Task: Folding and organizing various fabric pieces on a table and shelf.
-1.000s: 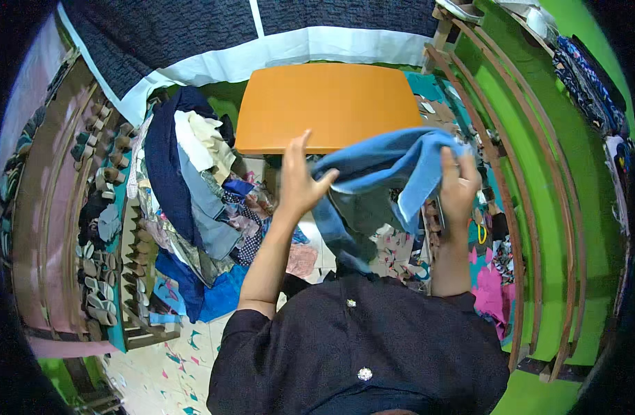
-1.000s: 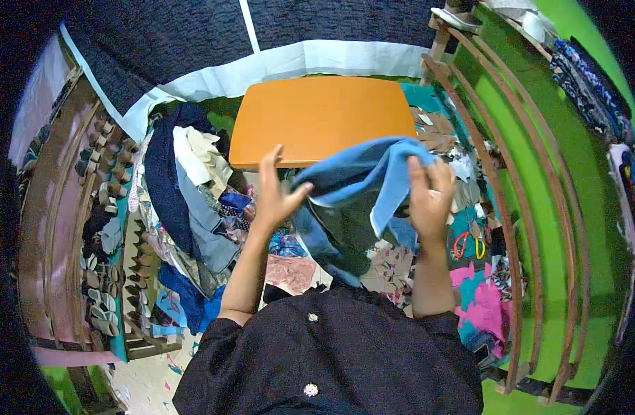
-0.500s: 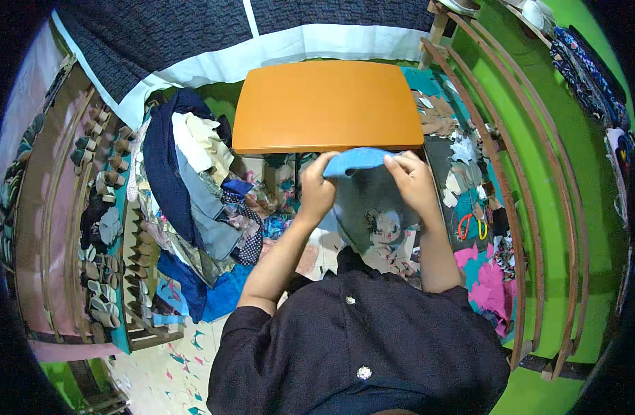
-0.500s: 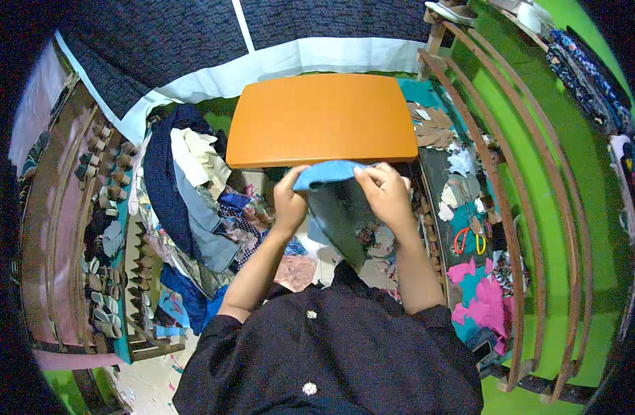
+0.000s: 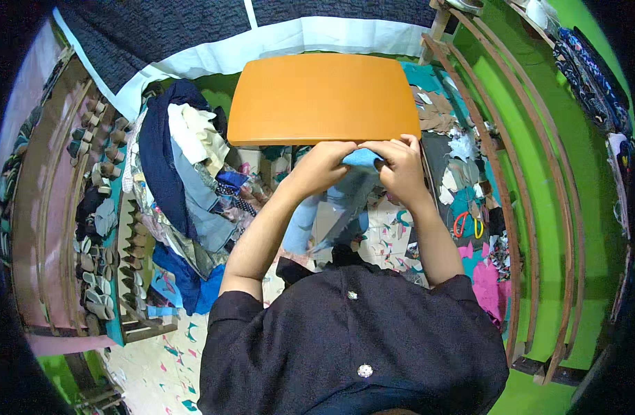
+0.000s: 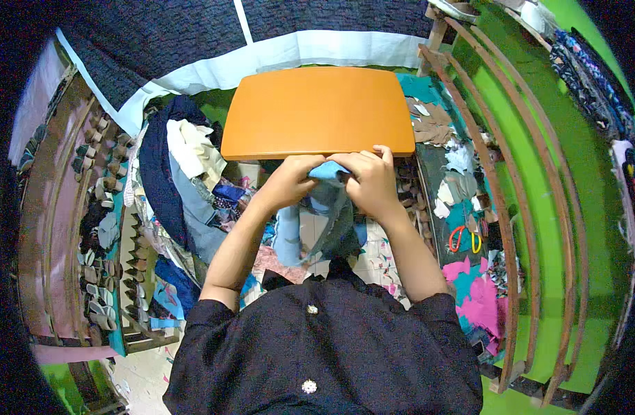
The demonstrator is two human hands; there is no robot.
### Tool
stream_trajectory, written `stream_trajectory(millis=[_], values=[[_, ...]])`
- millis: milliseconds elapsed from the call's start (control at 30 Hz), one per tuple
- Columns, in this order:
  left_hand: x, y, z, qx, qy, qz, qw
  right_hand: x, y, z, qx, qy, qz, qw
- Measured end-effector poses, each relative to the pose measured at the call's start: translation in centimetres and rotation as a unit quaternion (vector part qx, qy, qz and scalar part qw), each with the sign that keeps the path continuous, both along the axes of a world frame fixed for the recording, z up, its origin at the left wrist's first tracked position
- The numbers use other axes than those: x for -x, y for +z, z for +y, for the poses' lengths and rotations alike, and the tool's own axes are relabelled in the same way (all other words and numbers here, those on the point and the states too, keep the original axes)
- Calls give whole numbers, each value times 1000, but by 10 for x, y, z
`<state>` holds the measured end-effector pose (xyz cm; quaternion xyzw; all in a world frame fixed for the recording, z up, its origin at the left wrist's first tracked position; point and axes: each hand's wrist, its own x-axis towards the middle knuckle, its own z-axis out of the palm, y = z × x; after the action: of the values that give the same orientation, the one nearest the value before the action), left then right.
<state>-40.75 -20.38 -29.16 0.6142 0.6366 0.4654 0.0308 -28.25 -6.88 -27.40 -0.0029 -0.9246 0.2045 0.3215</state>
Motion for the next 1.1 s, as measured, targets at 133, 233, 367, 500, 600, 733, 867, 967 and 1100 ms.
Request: stream_trajectory(millis=[133,233,367,500,600,733,867,967,1100], values=[[-5,-28,-9,42,38,-115,992,3,8,3,20,-20,59,998],[-5,-89,-15,32,89,-147,985,3,18,16,66,-22,138,988],[-20,-160,-22,149,153,-202,956,-2,40,37,125,-50,218,967],[-33,-266,-38,304,-4,-174,937,-2,59,47,178,-64,198,962],[-17,-281,-44,335,152,-115,923,-2,66,72,-79,-165,191,964],[80,-264,-71,179,359,-76,913,-22,50,136,11,-264,13,964],[165,-220,-125,135,292,-74,944,-26,30,194,243,-152,-92,954],[160,-144,-96,271,184,-147,933,-45,32,213,436,-231,-130,860],[186,-90,-110,324,196,27,925,-28,44,200,522,-208,-32,826]])
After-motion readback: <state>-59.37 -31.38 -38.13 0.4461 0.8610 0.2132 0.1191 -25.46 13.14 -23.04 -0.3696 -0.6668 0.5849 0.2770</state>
